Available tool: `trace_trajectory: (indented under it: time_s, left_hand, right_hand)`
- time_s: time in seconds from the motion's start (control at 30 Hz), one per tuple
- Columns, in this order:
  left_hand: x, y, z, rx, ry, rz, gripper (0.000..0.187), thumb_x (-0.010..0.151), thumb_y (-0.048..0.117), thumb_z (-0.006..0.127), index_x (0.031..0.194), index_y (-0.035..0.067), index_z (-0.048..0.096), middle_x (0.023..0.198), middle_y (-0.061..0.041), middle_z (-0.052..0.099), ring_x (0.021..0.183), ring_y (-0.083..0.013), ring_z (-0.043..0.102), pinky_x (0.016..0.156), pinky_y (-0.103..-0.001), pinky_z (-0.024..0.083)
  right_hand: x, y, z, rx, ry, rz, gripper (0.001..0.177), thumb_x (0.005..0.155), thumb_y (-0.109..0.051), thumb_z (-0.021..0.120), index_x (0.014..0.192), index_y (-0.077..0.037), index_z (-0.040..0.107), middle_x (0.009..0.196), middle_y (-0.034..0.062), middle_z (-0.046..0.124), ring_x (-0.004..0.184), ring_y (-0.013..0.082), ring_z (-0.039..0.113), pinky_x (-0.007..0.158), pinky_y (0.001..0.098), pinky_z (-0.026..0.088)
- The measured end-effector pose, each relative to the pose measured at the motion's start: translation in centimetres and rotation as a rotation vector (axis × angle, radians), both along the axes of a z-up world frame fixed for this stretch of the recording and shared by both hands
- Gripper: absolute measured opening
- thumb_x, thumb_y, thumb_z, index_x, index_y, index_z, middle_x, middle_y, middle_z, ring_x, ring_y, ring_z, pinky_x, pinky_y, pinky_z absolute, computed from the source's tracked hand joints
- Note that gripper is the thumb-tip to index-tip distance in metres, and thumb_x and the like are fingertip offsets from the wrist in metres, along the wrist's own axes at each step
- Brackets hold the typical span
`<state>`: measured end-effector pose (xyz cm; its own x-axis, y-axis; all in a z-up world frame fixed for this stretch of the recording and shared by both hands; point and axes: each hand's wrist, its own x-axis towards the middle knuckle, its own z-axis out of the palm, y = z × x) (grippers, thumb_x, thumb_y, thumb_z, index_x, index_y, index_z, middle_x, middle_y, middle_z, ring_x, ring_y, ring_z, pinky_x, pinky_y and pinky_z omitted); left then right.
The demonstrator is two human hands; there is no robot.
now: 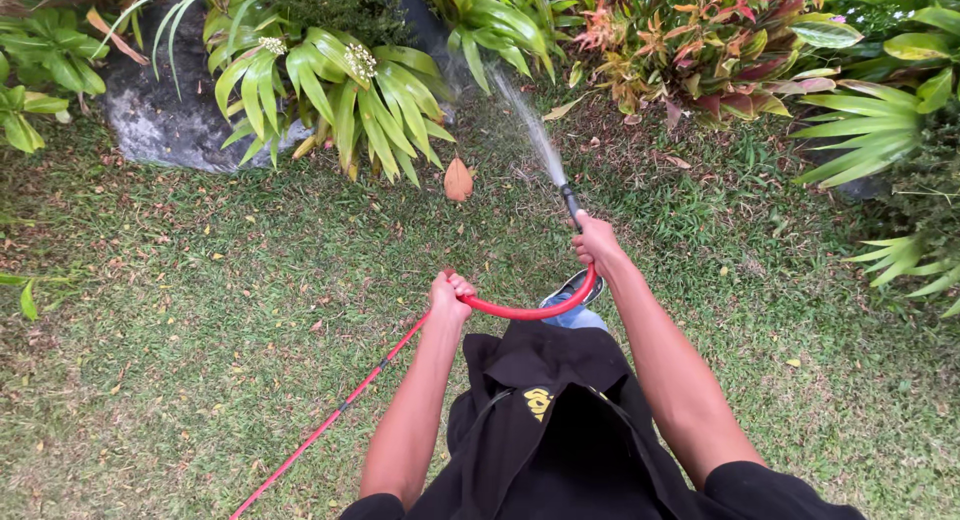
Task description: The person waters several plants in a garden using a hose with a spray nozzle, moving along the flowerbed to cover different sections.
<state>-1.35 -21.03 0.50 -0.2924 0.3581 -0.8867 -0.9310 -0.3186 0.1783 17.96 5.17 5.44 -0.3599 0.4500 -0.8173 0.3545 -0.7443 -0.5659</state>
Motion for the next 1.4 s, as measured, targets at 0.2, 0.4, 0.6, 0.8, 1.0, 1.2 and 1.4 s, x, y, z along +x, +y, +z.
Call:
trace_trajectory:
  time_s: [0.2,0.4,0.6,0.8,1.0,1.2,1.4]
  left_hand:
    - [1.6,-1.8,0.0,-0.007,-0.021,0.017,0.034,0.11,0.041,0.033,0.092,0.018,0.05,0.062,0.005,0.039,0.045,-0.0089,0.032,0.043,-0.027,0.03]
    - [2.2,-1.7,0.1,-0.03,-0.089,0.007,0.028,0.113,0.03,0.035,0.1,0.006,0.043,0.073,-0.004,0.053,0.051,-0.0132,0.044,0.045,-0.028,0.04]
    - [3.1,0.1,0.6,0.114,-0.037,-0.08,0.033,0.107,0.032,0.037,0.082,0.011,0.045,0.056,0.006,0.036,0.041,-0.0084,0.031,0.036,-0.026,0.028]
    - [6.0,5.4,1.1,0.02,-0.103,-0.154,0.045,0.108,0.043,0.032,0.083,0.011,0.051,0.054,0.005,0.032,0.041,-0.0104,0.03,0.037,-0.026,0.025]
    - [12.0,13.2,1.1,0.039,-0.058,-0.264,0.05,0.108,0.048,0.027,0.075,0.013,0.038,0.055,0.005,0.032,0.042,-0.0115,0.03,0.039,-0.028,0.029]
    - [21.2,21.0,1.0,-0.02,-0.02,-0.458,0.033,0.103,0.022,0.028,0.072,0.013,0.036,0.057,0.002,0.033,0.044,-0.0127,0.031,0.041,-0.028,0.03]
    - [31.4,27.5,1.2,-0.075,-0.063,-0.533,0.029,0.099,0.013,0.028,0.071,0.013,0.032,0.057,0.0,0.033,0.044,-0.013,0.03,0.041,-0.027,0.031]
  right_hand:
    - [0.8,-2.0,0.4,-0.031,-0.127,0.077,0.035,0.106,-0.044,0.047,0.116,-0.013,0.06,0.062,-0.0049,0.042,0.043,0.0053,0.029,0.037,0.0243,0.023]
    - [3.0,-2.5,0.8,-0.026,-0.056,0.013,0.039,0.108,-0.046,0.044,0.12,-0.011,0.058,0.062,-0.0076,0.034,0.043,0.0038,0.023,0.037,0.0235,0.019]
    - [7.0,-2.2,-0.5,-0.019,0.077,-0.24,0.037,0.107,-0.046,0.046,0.12,-0.014,0.057,0.06,-0.0063,0.035,0.042,0.0048,0.025,0.036,0.0246,0.02]
    - [14.2,-0.8,0.0,0.029,0.102,-0.521,0.041,0.107,-0.051,0.043,0.123,-0.016,0.059,0.059,-0.0052,0.036,0.041,0.005,0.026,0.035,0.0246,0.021]
    - [24.4,1.7,0.1,0.044,0.191,-0.791,0.042,0.107,-0.05,0.041,0.124,-0.016,0.059,0.061,-0.0052,0.037,0.041,0.0054,0.028,0.035,0.0251,0.022]
    - [35.7,4.1,1.7,0.079,0.277,-0.968,0.038,0.108,-0.047,0.046,0.124,-0.014,0.054,0.062,-0.005,0.037,0.042,0.0057,0.028,0.035,0.0251,0.022]
    - [46.5,6.9,2.9,0.104,0.255,-1.069,0.037,0.108,-0.046,0.047,0.123,-0.014,0.055,0.063,-0.0053,0.038,0.043,0.005,0.03,0.036,0.0237,0.024]
